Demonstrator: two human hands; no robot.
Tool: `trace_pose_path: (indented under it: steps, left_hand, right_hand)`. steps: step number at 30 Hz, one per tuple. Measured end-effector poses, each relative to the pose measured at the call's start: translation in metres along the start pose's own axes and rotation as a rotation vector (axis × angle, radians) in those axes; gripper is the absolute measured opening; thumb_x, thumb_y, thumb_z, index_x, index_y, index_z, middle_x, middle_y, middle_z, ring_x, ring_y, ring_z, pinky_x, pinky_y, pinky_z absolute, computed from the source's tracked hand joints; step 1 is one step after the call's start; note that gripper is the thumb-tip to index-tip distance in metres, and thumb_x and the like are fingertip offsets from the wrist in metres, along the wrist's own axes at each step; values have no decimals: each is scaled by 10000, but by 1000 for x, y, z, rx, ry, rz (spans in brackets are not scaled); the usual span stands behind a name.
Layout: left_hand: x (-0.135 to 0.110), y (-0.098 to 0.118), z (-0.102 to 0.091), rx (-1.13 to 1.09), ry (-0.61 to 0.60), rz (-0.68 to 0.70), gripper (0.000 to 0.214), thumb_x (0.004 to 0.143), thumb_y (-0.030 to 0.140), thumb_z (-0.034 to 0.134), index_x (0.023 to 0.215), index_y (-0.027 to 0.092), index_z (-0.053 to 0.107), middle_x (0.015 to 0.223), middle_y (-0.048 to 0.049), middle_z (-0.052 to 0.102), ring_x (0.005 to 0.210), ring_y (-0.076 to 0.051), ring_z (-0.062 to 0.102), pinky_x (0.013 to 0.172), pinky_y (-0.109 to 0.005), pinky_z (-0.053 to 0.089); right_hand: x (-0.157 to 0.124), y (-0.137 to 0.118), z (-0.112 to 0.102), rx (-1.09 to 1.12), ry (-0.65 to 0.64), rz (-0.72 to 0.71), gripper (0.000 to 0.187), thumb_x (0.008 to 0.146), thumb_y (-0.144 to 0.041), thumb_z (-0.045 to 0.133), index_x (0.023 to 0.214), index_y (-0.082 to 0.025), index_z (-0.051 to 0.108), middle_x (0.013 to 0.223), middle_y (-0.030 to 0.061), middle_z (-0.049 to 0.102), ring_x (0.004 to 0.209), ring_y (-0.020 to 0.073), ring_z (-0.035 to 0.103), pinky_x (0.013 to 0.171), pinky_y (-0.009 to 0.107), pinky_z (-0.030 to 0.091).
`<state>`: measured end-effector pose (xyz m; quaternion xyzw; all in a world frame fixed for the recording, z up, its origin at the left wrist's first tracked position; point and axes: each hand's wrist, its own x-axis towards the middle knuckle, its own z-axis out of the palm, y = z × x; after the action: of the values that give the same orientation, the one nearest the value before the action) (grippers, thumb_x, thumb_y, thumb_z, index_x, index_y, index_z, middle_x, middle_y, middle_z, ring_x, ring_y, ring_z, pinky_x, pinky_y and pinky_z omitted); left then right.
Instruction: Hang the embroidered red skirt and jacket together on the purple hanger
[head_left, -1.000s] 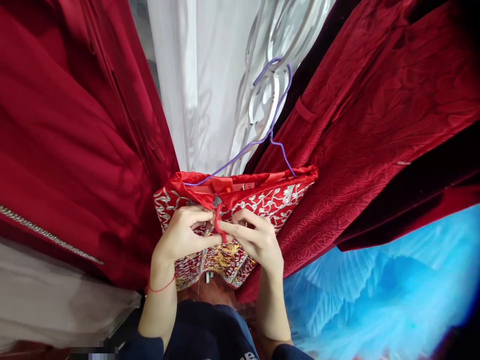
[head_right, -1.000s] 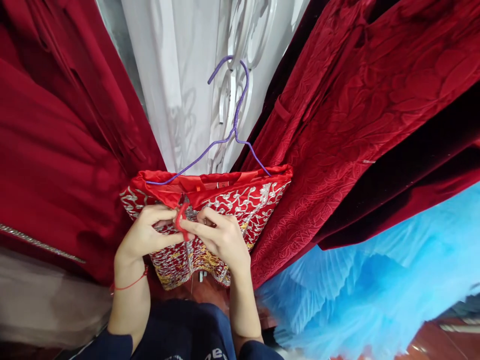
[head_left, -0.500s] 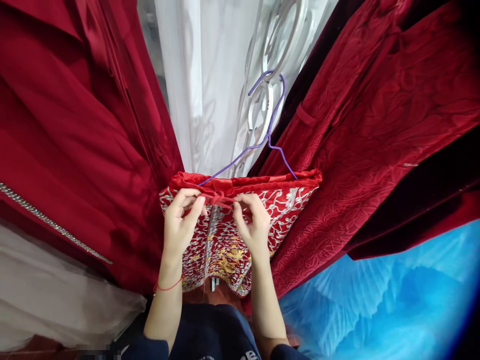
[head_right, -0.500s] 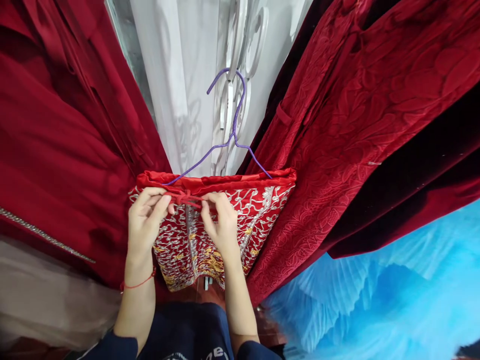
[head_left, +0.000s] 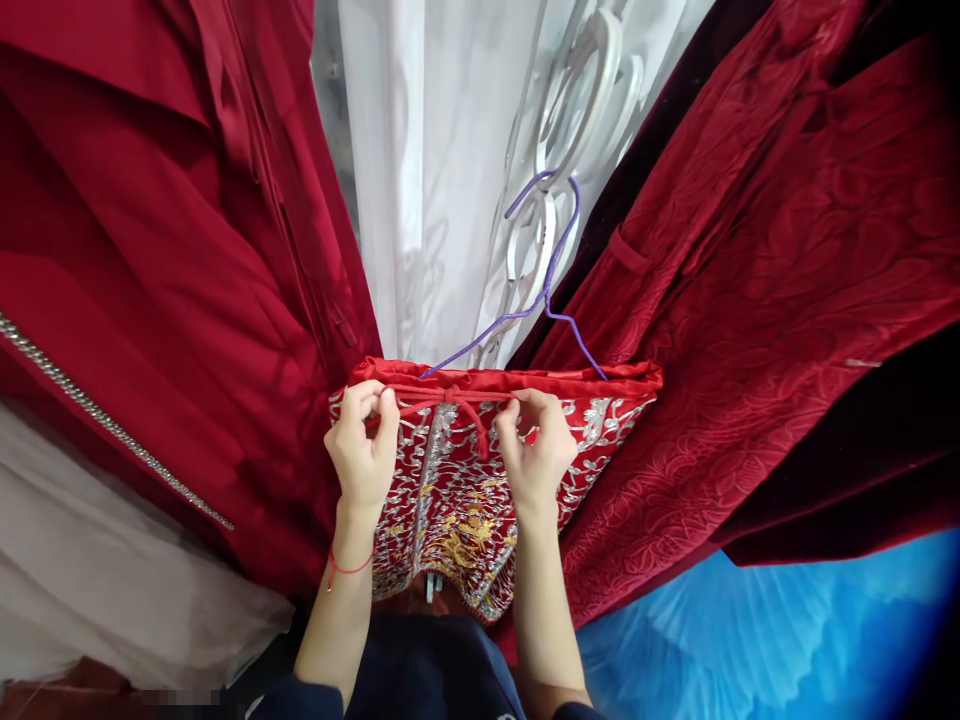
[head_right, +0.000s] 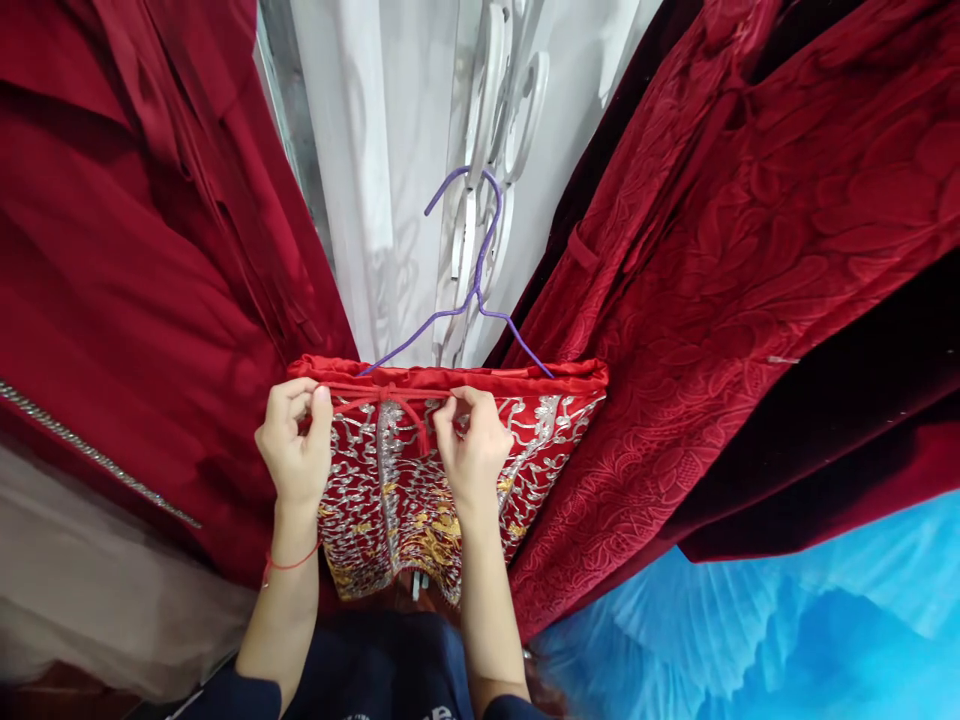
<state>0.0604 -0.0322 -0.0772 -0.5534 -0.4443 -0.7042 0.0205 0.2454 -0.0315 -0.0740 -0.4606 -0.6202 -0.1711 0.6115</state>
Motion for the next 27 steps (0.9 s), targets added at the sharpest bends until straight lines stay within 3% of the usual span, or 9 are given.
trace_pose_path:
  steps: [4, 8, 12, 15, 18, 20, 21, 24, 27]
  left_hand:
    - [2, -8, 6, 119, 92, 16, 95, 907, 282, 617, 931, 190, 620, 704, 19, 651, 619, -95, 612, 680, -193, 478]
    - [4, -9, 9, 248, 178, -24, 125, 903, 315, 610, 907, 191, 622, 701, 13, 651, 620, -104, 613, 677, -197, 475]
    - [3, -1, 1, 318, 100, -61, 136, 898, 328, 608, 902, 193, 625, 707, 11, 639, 635, -109, 616, 693, -202, 478]
    - [2, 6, -6, 239, 46, -109, 153, 880, 344, 627, 894, 192, 609, 717, 18, 613, 628, -99, 595, 647, -192, 472]
    - [2, 12, -10, 199, 153, -92, 224, 833, 349, 686, 966, 189, 605, 830, -11, 631, 717, -114, 610, 620, -196, 466]
    - [5, 12, -11, 221, 219, -39, 263, 838, 369, 679, 1018, 187, 622, 988, -64, 648, 856, -151, 630, 709, -239, 504]
    - [8, 11, -11, 234, 220, -18, 270, 853, 385, 660, 1035, 187, 634, 1058, -85, 648, 935, -173, 631, 789, -273, 517]
    - [18, 4, -12, 215, 91, -46, 322, 885, 435, 618, 1081, 183, 660, 1129, -101, 669, 1063, -209, 622, 967, -339, 492]
    - [29, -6, -13, 89, -62, -126, 383, 890, 494, 614, 1074, 162, 671, 1063, -93, 701, 994, -196, 654, 948, -321, 505]
  right_hand:
    - [7, 21, -5, -91, -48, -178, 101, 903, -174, 556, 973, -201, 624, 817, 33, 704, 651, 128, 636, 640, 255, 484]
    - [11, 30, 1, -84, -89, -200, 97, 897, -180, 553, 930, -194, 643, 758, 30, 695, 625, 136, 610, 643, 269, 455]
    - [14, 29, -5, 118, -244, -102, 116, 915, -202, 535, 948, -190, 646, 791, 32, 679, 664, 138, 606, 661, 270, 466]
    - [22, 44, -32, 341, -418, -86, 131, 932, -210, 533, 976, -196, 655, 789, 6, 660, 603, 110, 571, 601, 247, 459]
    - [34, 81, -71, 262, -216, -67, 108, 916, -217, 565, 915, -202, 673, 761, 4, 635, 604, 120, 544, 595, 265, 442]
    - [44, 110, -94, 118, -25, -45, 106, 891, -275, 612, 918, -194, 676, 848, 51, 638, 745, 175, 582, 639, 300, 456]
    - [48, 123, -103, 74, -1, -36, 167, 876, -312, 637, 978, -186, 676, 938, 84, 643, 837, 207, 595, 667, 320, 470]
    - [55, 148, -115, 76, -161, 9, 391, 870, -396, 661, 1187, -169, 626, 1109, 133, 647, 978, 251, 611, 786, 375, 506]
    - [56, 155, -114, 109, -337, 67, 366, 905, -442, 625, 1146, -166, 634, 1014, 106, 682, 899, 230, 624, 840, 391, 497]
